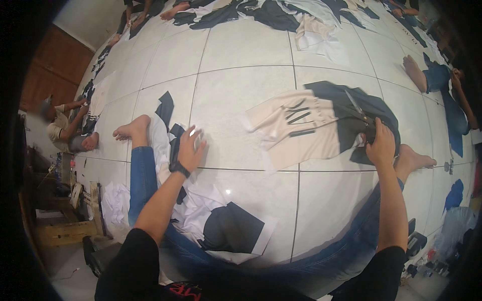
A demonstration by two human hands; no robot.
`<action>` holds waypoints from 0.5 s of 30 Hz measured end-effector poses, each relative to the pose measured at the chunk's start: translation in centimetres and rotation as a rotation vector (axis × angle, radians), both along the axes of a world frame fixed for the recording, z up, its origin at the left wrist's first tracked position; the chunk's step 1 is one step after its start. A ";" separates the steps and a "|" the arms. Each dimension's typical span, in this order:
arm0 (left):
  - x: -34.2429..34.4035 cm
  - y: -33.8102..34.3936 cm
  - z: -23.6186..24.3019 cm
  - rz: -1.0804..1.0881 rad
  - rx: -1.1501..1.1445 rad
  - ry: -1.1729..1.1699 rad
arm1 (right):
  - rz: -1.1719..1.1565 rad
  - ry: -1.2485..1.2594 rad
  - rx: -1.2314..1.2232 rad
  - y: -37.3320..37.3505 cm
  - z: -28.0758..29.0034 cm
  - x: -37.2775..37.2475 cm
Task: The person sits on the floor and uses scissors to cut a white and black t-shirt. They align the fabric, cut along the edges to separate sections, and trim the material into smaller pieces.
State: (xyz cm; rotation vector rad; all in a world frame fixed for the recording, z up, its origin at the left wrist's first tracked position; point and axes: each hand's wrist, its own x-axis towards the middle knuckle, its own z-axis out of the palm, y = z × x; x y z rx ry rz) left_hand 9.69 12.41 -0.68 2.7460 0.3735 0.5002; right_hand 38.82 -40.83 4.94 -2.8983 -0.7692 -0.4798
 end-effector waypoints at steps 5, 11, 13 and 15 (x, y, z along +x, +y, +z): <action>12.7 -4.2 0.0 -0.198 -0.213 -0.125 | 0.059 0.196 0.277 1.8 -2.5 -5.0; 24.8 -10.3 -1.6 -0.494 0.099 0.151 | 0.107 0.444 0.482 9.7 -4.5 -10.9; 27.6 -10.2 -1.5 -0.404 0.198 0.325 | 0.059 0.379 0.472 10.8 -5.4 -13.8; 28.7 -8.0 -0.4 -0.270 0.380 0.428 | 0.030 0.587 0.481 12.2 -3.0 -17.8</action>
